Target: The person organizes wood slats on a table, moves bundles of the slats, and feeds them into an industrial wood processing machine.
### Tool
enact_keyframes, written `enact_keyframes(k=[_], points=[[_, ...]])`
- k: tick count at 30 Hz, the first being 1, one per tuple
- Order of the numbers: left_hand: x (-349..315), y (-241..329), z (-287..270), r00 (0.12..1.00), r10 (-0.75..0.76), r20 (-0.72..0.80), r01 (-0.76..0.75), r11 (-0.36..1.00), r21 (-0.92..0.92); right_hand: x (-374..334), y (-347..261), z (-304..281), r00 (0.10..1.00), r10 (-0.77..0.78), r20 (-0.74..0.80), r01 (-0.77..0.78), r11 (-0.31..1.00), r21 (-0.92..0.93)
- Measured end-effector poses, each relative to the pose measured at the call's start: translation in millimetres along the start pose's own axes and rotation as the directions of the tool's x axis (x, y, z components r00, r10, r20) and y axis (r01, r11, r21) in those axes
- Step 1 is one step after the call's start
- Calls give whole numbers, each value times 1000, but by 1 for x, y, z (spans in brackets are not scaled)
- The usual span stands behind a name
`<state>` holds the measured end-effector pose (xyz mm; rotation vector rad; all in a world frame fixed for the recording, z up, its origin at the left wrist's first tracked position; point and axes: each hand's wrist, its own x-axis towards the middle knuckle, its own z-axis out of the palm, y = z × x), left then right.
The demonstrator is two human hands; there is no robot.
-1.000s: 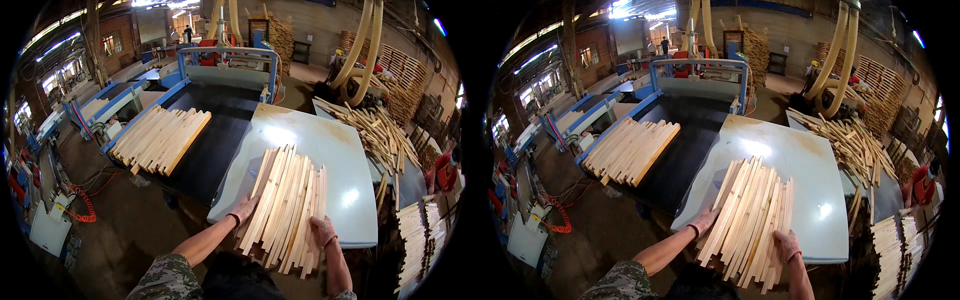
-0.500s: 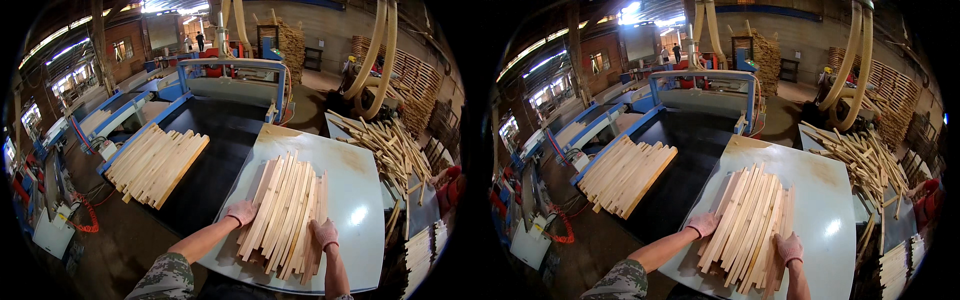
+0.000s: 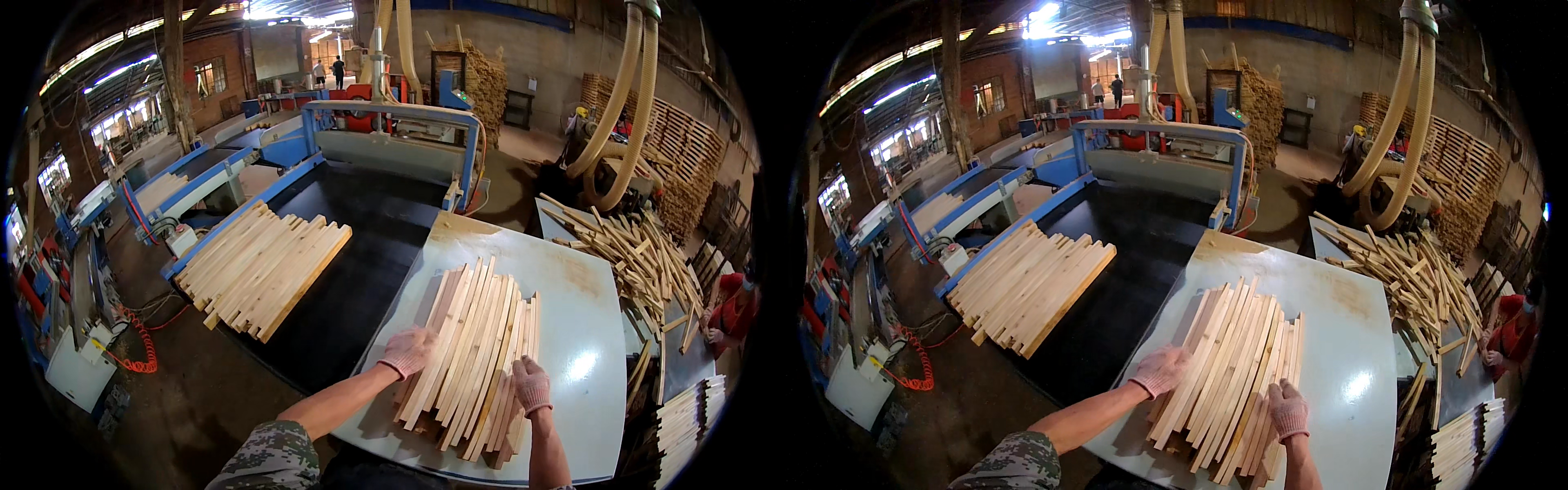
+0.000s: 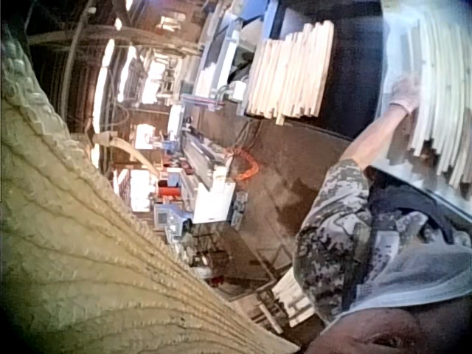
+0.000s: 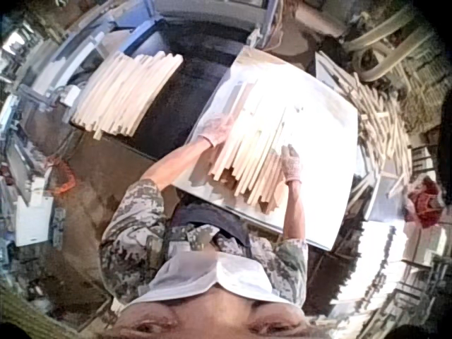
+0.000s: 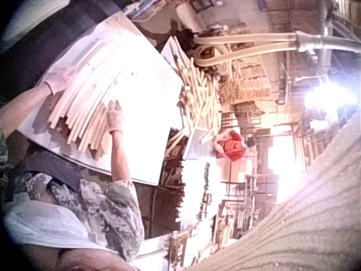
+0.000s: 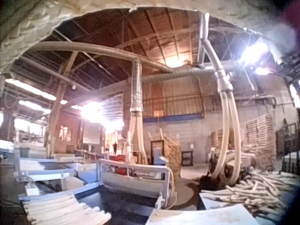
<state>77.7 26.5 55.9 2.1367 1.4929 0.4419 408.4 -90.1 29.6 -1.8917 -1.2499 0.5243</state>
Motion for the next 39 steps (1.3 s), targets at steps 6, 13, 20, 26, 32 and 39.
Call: enact_keyframes(k=[6, 13, 20, 26, 32, 39], points=[[-18, 52, -25, 948, -182, 261, 155, 980, 122, -8, -76, 1, 946, 193, 260, -97, 935, -341], [-23, 38, -2, 988, -103, 114, 99, 994, 38, -16, -106, 13, 966, 230, 116, -161, 890, -426], [-37, 14, -31, 996, -78, -48, 74, 994, -74, -29, -177, 9, 972, 188, 139, -130, 928, -348], [-48, -30, -112, 997, -49, -51, 47, 998, -46, -31, -225, 62, 990, -21, 136, 72, 923, -379], [-57, -129, -165, 990, -140, -11, 140, 990, -21, -23, -272, 171, 933, 124, 339, 23, 917, -399], [-45, -207, -182, 915, -340, 218, 310, 937, 160, -45, -293, 269, 908, 232, 348, -49, 885, -463]])
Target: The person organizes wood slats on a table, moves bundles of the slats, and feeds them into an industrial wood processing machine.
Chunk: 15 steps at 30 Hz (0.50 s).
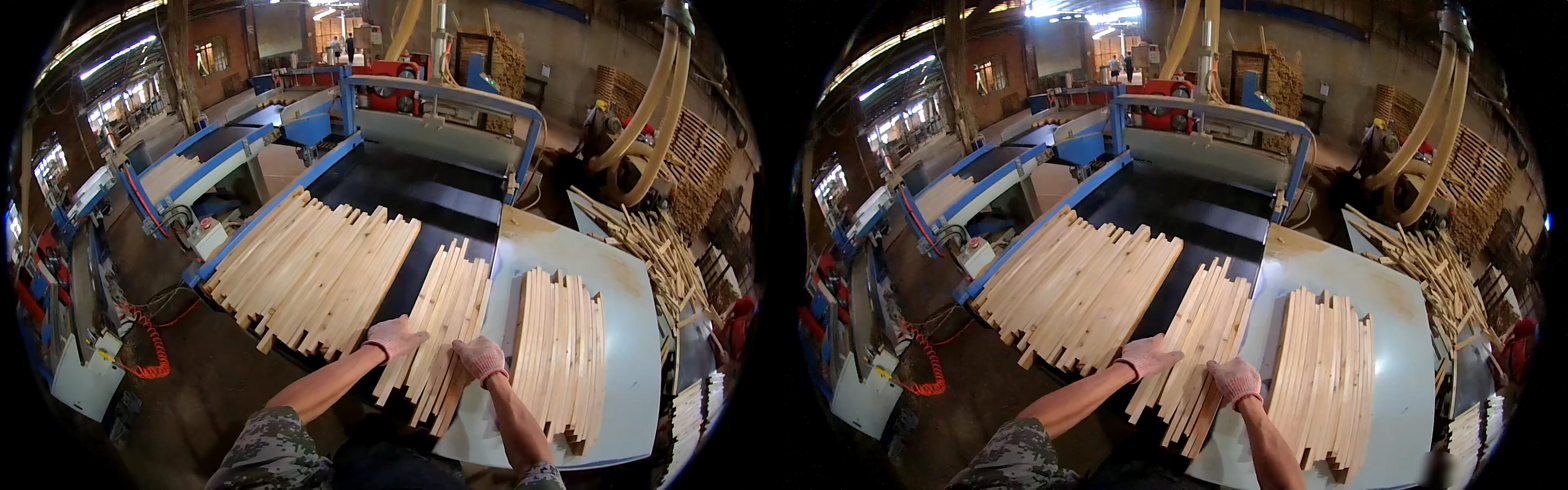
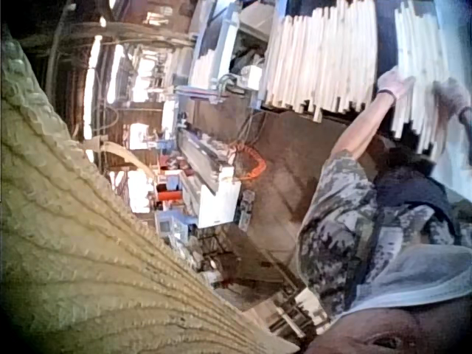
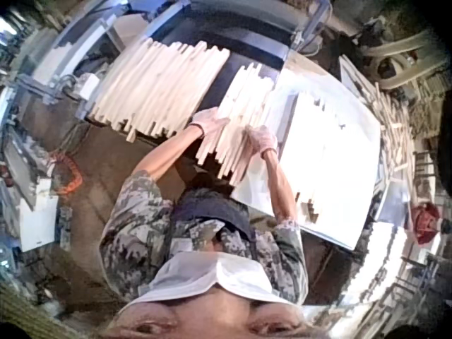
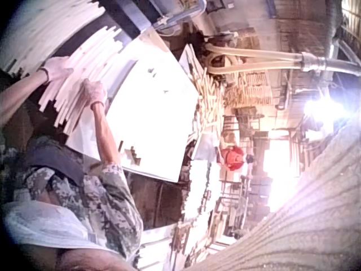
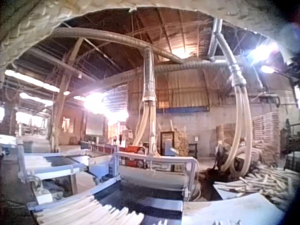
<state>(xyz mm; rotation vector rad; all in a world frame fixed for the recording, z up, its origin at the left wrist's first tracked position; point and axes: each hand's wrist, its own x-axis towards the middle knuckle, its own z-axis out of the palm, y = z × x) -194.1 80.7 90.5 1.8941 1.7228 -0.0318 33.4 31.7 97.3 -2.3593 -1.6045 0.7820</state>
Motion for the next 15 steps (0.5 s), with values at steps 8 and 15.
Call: enact_keyframes(k=[8, 15], points=[[1, -30, -18, 908, 376, -186, -353, 924, 146, 19, -17, 42, 989, -111, -102, 111, 994, -8], [34, -79, -5, 856, 398, -329, -289, 898, 333, 57, -56, 67, 999, -43, -18, 46, 966, 255]])
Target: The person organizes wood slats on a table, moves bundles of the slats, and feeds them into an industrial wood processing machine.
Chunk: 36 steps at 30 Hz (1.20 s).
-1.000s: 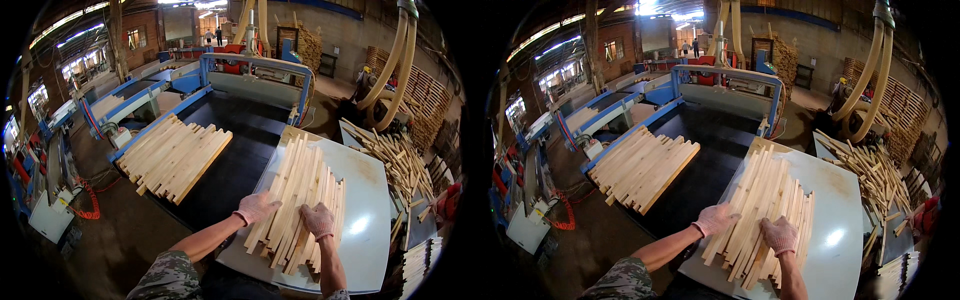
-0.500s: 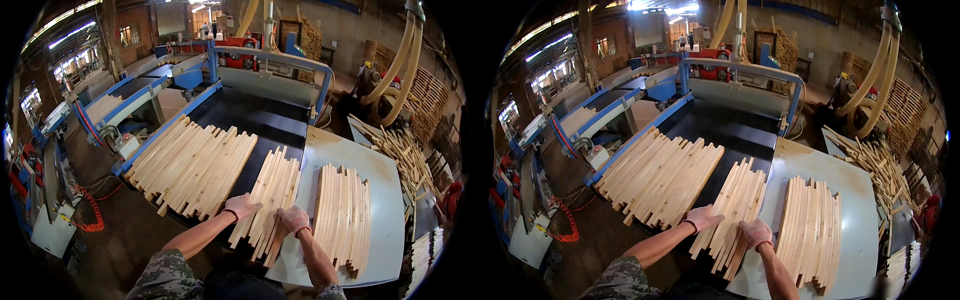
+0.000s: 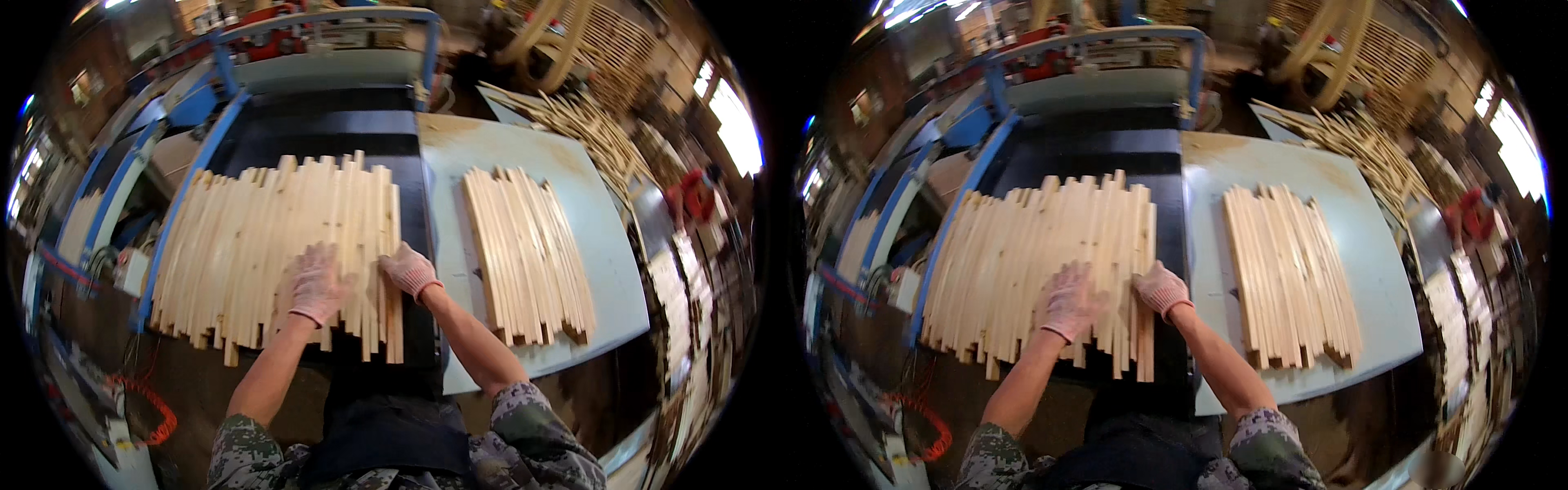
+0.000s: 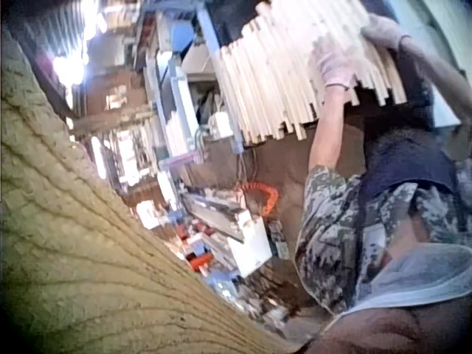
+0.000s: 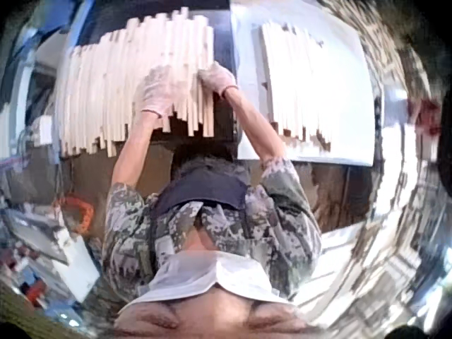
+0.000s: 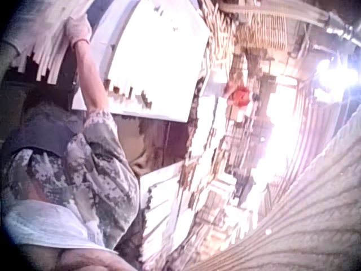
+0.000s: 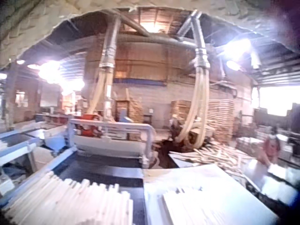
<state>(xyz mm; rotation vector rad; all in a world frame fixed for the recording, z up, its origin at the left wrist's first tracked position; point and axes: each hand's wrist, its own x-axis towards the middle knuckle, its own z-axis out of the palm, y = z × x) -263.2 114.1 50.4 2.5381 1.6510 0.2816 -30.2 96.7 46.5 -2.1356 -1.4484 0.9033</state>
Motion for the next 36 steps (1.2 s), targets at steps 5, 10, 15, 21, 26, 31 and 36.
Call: enact_keyframes(k=[5, 10, 15, 21, 26, 31, 36], points=[[-3, -15, 13, 1000, 6, 31, -8, 998, 62, -80, 31, -4, 965, -138, -221, 170, 977, 132], [-7, -6, 4, 995, -45, 85, 35, 992, 122, -194, 108, -1, 719, -122, -685, 143, 989, -25], [-9, -1, 1, 999, -21, 41, 18, 996, 90, -249, 164, 2, 525, 4, -851, -99, 994, -56], [-11, -4, -1, 1000, 3, 21, -5, 996, 84, -231, 170, 18, 526, 135, -840, -154, 986, 63], [-9, -8, -6, 999, 10, 41, -12, 999, 43, -232, 179, 27, 496, 259, -829, -89, 965, 248], [-10, -11, 3, 1000, 4, -26, -5, 1000, -31, -223, 149, 13, 527, 274, -805, -158, 962, 225], [-9, -5, -9, 998, -22, 57, 23, 999, -23, -227, 148, 16, 621, 159, -767, 33, 973, 228]])
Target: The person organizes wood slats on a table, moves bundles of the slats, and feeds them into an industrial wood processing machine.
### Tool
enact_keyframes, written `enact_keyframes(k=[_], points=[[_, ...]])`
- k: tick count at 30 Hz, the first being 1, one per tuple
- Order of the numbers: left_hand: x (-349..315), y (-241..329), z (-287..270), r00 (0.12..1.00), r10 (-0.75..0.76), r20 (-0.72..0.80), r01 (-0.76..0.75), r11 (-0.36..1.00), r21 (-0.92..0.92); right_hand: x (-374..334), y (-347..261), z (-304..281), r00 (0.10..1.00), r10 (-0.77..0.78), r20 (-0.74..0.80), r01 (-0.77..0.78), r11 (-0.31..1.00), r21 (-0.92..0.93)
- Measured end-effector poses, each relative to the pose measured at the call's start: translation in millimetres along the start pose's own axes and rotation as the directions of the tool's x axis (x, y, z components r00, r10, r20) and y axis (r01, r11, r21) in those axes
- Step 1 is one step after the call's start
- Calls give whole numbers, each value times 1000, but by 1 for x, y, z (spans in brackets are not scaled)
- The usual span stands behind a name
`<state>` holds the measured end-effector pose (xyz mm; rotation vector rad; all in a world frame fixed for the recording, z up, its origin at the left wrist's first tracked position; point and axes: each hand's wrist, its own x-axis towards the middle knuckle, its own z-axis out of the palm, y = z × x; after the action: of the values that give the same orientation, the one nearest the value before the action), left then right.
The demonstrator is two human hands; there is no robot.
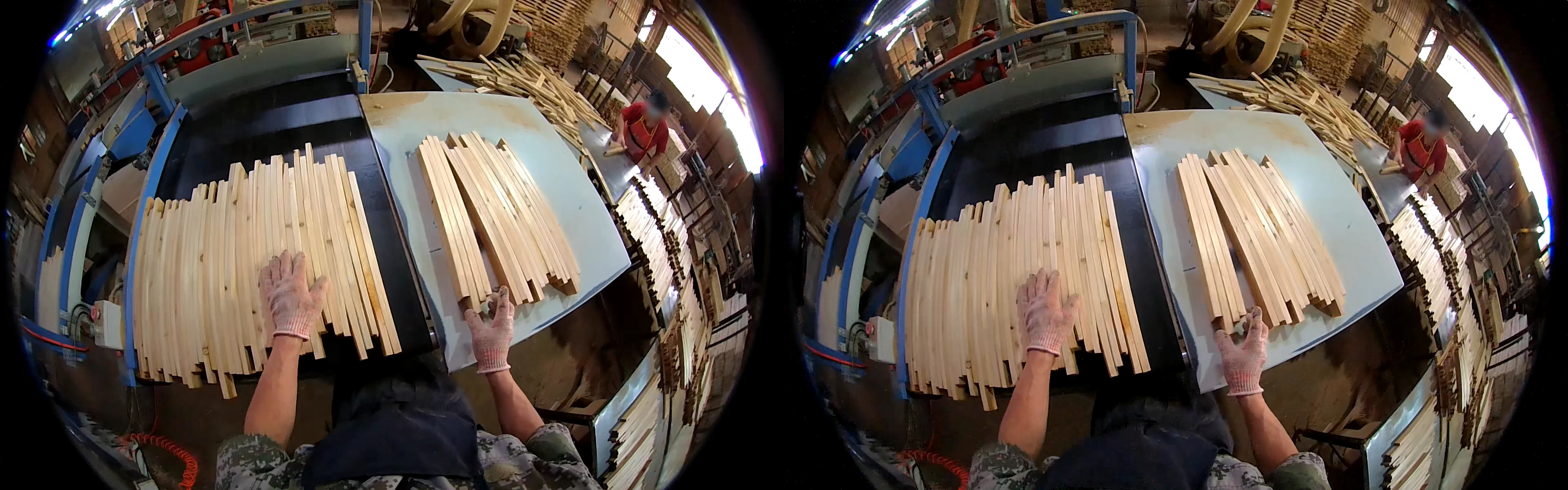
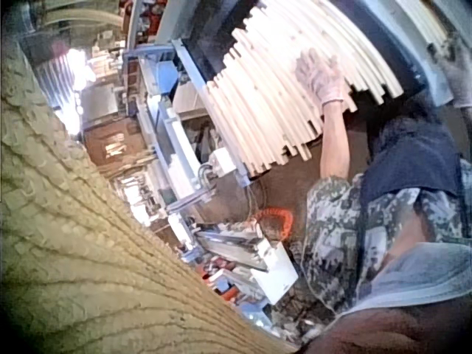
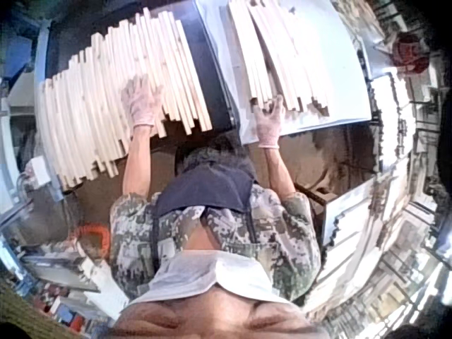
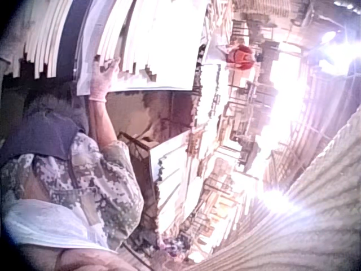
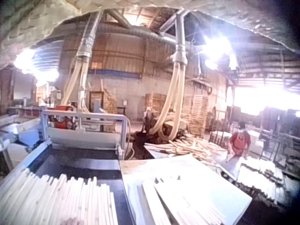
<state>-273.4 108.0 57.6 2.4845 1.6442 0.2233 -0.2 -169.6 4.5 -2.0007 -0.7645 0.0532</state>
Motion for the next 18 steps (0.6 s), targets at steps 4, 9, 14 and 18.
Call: enact_keyframes(k=[4, 9, 14, 18], points=[[0, -3, 6, 999, -5, -37, 5, 1000, 3, 25, -19, -11, 995, -82, 60, 99, 926, -365], [-1, -5, 9, 997, 12, -72, -12, 1000, -9, 101, -36, 33, 964, -21, 264, 157, 849, -505], [0, -5, 12, 995, 23, -95, -26, 999, -26, 119, -80, 85, 906, -2, 424, 274, 765, -582], [0, -7, 13, 993, 30, -111, -33, 999, -30, 80, -102, 113, 804, -34, 594, 355, 828, -435]])
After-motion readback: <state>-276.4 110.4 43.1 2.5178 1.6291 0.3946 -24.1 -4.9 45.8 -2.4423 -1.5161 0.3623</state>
